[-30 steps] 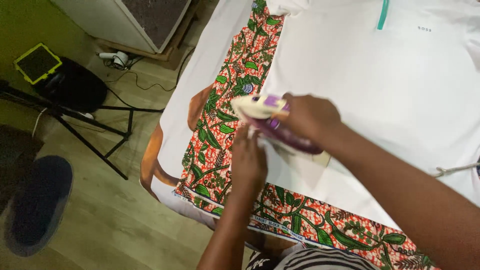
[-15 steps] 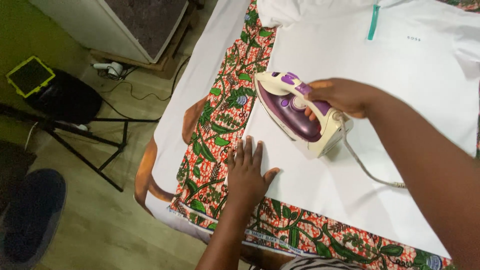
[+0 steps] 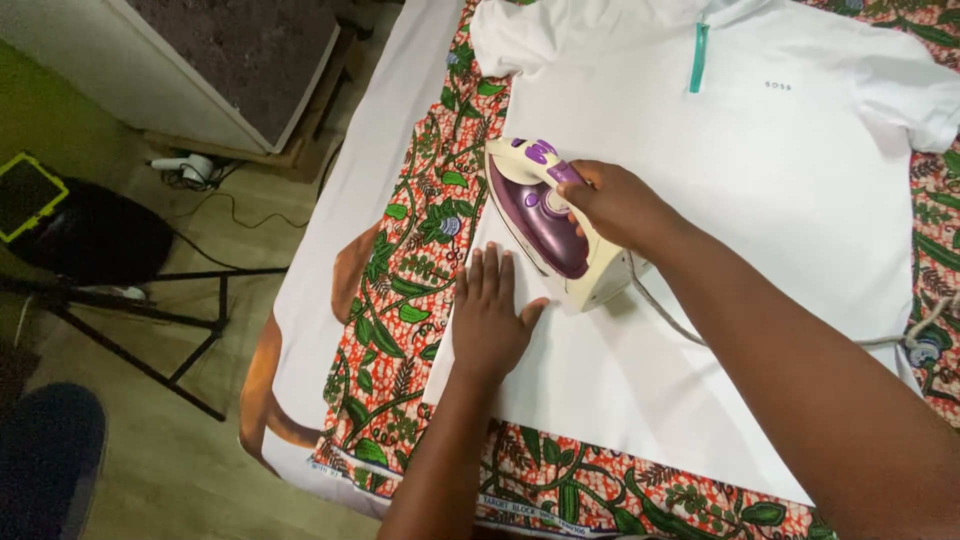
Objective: Ironing a white polo shirt on a surface covered with patterned cloth.
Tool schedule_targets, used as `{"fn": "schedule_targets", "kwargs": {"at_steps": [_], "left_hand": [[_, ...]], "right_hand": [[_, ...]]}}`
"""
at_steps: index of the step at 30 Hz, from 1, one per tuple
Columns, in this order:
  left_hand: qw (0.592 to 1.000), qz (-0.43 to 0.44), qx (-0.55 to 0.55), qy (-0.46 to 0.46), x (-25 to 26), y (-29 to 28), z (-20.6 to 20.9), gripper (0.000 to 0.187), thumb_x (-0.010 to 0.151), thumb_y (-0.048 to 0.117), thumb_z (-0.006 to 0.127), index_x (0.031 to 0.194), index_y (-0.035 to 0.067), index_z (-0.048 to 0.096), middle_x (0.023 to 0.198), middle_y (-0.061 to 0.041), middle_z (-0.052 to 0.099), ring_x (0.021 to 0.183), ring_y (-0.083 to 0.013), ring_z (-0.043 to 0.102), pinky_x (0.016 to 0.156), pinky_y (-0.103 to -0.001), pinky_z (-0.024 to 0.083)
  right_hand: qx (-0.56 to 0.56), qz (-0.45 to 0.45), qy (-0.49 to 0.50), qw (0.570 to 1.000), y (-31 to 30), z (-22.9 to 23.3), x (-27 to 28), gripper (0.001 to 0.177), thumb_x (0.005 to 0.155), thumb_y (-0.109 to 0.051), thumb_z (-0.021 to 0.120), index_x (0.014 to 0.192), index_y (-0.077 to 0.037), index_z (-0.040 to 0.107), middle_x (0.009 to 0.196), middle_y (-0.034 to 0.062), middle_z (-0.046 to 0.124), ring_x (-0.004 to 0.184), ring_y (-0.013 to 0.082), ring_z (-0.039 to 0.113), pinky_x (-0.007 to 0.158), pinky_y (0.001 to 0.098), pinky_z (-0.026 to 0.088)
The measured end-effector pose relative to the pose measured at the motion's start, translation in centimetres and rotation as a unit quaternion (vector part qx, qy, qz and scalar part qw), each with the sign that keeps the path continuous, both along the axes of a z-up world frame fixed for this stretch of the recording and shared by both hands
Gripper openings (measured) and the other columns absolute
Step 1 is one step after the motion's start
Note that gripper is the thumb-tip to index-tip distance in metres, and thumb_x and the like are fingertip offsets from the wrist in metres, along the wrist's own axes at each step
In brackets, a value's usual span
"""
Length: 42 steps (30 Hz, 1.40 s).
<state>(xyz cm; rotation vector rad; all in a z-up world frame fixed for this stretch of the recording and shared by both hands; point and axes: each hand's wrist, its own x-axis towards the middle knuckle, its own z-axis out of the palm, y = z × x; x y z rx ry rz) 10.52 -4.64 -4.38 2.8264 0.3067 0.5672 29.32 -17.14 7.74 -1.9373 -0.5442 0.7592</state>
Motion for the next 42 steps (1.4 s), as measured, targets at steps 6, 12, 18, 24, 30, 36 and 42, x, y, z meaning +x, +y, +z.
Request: {"fn": "schedule_targets", "kwargs": {"at_steps": [6,12,18,24,30,36,42], "left_hand": [[0.999,0.017,0.005,0.032,-0.1,-0.2,0.2,0.084,0.097,0.059,0.052,0.153,-0.001,0.039,0.162,-0.024,0.033,0.151,-0.0406,0.028,0.123,-0.054,0.017],[0.999,0.012,0.001,0.034,-0.2,-0.2,0.0,0.083,0.100,0.060,0.048,0.155,-0.002,0.037,0.163,-0.025,0.032,0.153,-0.0403,0.026,0.125,-0.053,0.016],[0.999,0.013,0.023,0.028,-0.1,-0.1,-0.2,0.083,0.101,0.062,0.045,0.154,-0.001,0.037,0.163,-0.025,0.032,0.154,-0.0396,0.026,0.125,-0.052,0.014],[0.998,0.014,0.030,0.048,0.0,0.0,-0.3,0.084,0.100,0.062,0.044,0.155,-0.002,0.035,0.164,-0.024,0.031,0.154,-0.0385,0.024,0.125,-0.052,0.013],[0.997,0.018,0.035,0.067,0.2,0.0,-0.3,0.085,0.099,0.063,0.044,0.155,0.000,0.034,0.163,-0.024,0.029,0.153,-0.0391,0.022,0.124,-0.052,0.012],[0.998,0.015,0.022,0.061,0.1,-0.1,-0.1,0.085,0.100,0.062,0.044,0.156,-0.001,0.033,0.164,-0.024,0.029,0.154,-0.0390,0.021,0.124,-0.053,0.012],[0.998,0.017,0.024,0.062,0.2,-0.2,0.4,0.085,0.101,0.062,0.045,0.156,-0.001,0.032,0.164,-0.025,0.027,0.154,-0.0399,0.021,0.125,-0.053,0.012]], "right_hand": [[0.020,-0.046,-0.010,0.999,1.7,-1.5,4.9,0.035,0.099,-0.027,0.057,0.128,-0.007,0.065,0.093,0.0073,0.071,0.068,0.0191,0.064,0.064,0.0365,0.055],[0.024,-0.088,-0.015,0.996,2.4,-1.9,7.5,0.031,0.103,-0.026,0.056,0.119,-0.001,0.065,0.090,0.0109,0.066,0.070,0.0195,0.064,0.064,0.0380,0.055],[-0.017,-0.074,-0.002,0.997,-0.4,-0.6,4.5,0.034,0.101,-0.029,0.053,0.120,-0.003,0.065,0.086,0.0105,0.068,0.069,0.0194,0.064,0.065,0.0382,0.054],[-0.072,-0.053,-0.020,0.996,-5.2,1.4,-1.5,0.037,0.098,-0.030,0.055,0.125,-0.007,0.065,0.082,0.0084,0.067,0.068,0.0187,0.066,0.067,0.0368,0.055],[-0.076,-0.064,-0.037,0.994,-5.0,1.0,-0.8,0.035,0.096,-0.030,0.055,0.123,-0.010,0.065,0.081,0.0073,0.068,0.065,0.0185,0.066,0.065,0.0365,0.055],[-0.030,-0.040,-0.073,0.996,-1.8,-1.2,5.4,0.031,0.099,-0.028,0.056,0.110,-0.002,0.068,0.080,0.0089,0.068,0.066,0.0195,0.066,0.066,0.0362,0.054],[0.012,-0.051,-0.033,0.998,2.0,-1.6,9.9,0.028,0.097,-0.026,0.058,0.114,-0.005,0.067,0.081,0.0068,0.068,0.067,0.0184,0.066,0.064,0.0365,0.055]]}}
